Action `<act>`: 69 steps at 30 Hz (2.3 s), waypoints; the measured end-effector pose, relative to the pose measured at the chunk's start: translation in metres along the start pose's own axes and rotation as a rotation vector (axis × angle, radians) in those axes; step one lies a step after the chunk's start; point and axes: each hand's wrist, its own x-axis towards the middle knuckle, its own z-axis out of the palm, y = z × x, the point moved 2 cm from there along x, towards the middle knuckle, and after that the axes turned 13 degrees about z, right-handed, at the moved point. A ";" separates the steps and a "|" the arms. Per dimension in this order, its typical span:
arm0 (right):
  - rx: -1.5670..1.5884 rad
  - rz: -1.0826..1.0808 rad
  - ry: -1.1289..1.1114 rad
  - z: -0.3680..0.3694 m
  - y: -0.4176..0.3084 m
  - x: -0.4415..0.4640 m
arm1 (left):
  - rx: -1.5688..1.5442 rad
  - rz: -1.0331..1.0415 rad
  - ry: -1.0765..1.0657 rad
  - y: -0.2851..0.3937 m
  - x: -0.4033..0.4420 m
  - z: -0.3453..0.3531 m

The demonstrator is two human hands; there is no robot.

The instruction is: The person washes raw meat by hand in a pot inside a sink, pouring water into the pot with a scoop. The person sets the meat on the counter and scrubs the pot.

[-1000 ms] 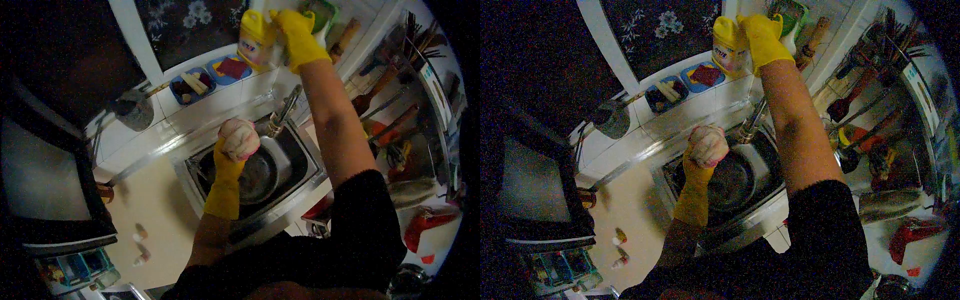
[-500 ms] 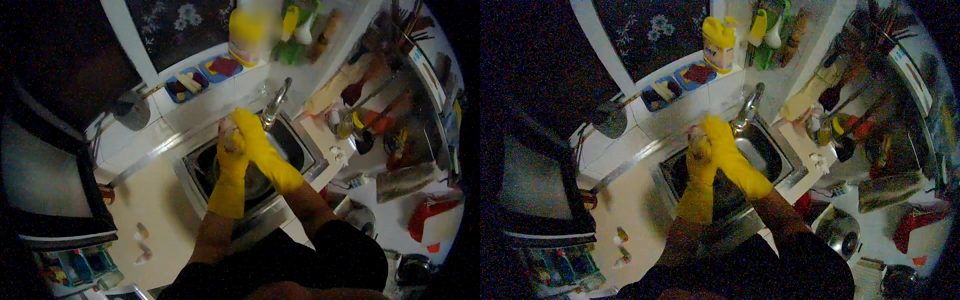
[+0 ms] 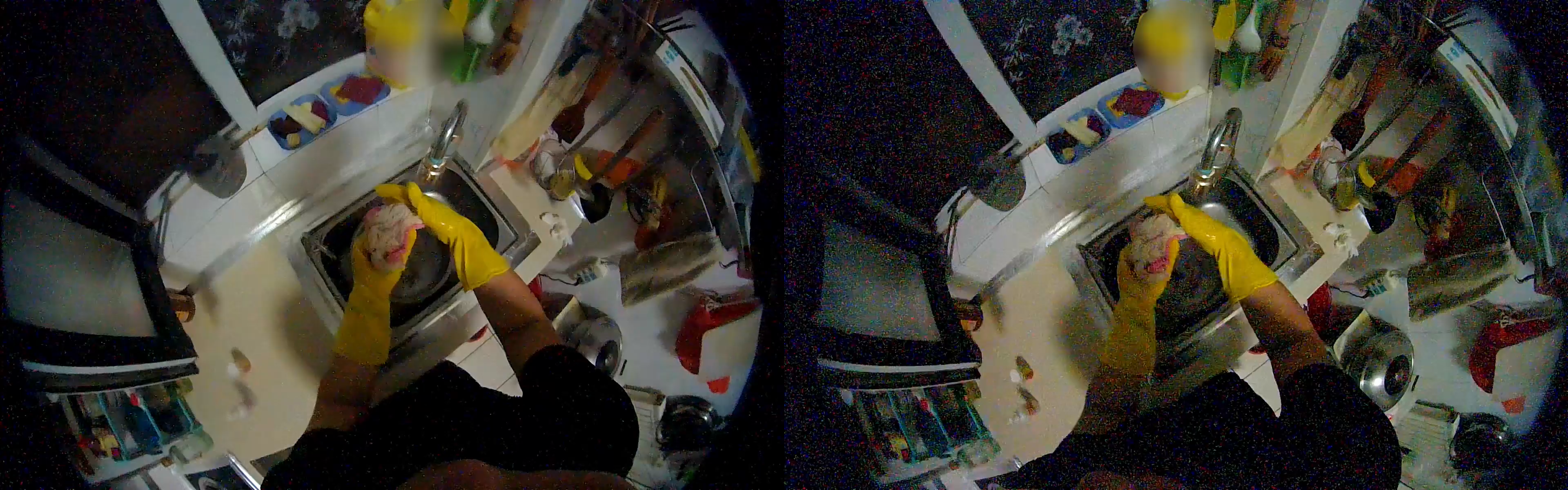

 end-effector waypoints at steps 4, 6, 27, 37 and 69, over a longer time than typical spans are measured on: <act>-0.153 -0.052 0.306 -0.038 0.070 0.001 | 0.074 -0.171 -0.217 0.021 0.011 -0.019; -0.288 -0.032 0.448 -0.036 0.056 -0.010 | 0.094 -0.215 -0.267 0.024 0.010 -0.027; -0.137 -0.253 0.749 -0.061 0.062 0.016 | 1.339 0.733 -0.644 0.015 0.044 -0.077; -1.360 0.254 0.710 -0.044 0.069 0.034 | 0.297 -0.111 -0.376 0.013 0.130 -0.223; -0.427 0.293 0.762 -0.161 0.145 0.031 | 0.435 -0.327 -0.198 0.007 0.086 -0.160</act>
